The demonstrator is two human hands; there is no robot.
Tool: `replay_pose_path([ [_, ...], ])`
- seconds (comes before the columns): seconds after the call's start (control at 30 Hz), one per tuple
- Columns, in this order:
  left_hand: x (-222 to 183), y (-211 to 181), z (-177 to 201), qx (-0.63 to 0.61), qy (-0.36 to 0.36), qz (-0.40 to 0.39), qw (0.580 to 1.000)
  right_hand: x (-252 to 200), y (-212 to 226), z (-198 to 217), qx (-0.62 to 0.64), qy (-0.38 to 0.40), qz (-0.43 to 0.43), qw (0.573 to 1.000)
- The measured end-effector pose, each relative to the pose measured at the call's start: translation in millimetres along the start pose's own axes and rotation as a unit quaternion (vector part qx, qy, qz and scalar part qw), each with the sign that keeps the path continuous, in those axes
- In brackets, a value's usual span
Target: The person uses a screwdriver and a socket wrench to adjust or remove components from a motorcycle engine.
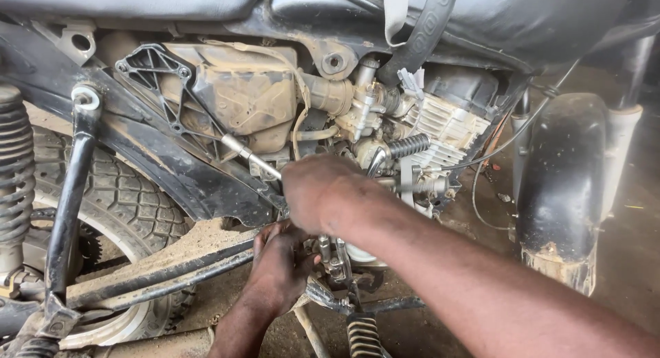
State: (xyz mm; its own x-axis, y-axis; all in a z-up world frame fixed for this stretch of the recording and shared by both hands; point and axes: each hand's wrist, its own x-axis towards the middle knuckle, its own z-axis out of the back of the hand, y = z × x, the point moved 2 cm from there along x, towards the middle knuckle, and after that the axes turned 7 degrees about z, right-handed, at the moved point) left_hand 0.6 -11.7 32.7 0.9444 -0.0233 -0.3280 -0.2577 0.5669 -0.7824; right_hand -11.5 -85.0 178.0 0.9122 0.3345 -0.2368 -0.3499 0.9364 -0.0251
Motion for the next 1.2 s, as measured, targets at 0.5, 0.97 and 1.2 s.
replay_pose_path([
  [0.5,9,3,-7,0.167,-0.071,-0.068,0.981,-15,-20,5,-0.091,-0.084,0.155,0.980],
  [0.97,24,17,-17,0.244,-0.137,-0.205,0.938,-23,-23,0,-0.097,-0.070,0.051,0.992],
  [1.2,24,17,-17,0.251,-0.140,-0.217,0.933,-35,-18,14,-0.025,-0.046,-0.004,0.999],
])
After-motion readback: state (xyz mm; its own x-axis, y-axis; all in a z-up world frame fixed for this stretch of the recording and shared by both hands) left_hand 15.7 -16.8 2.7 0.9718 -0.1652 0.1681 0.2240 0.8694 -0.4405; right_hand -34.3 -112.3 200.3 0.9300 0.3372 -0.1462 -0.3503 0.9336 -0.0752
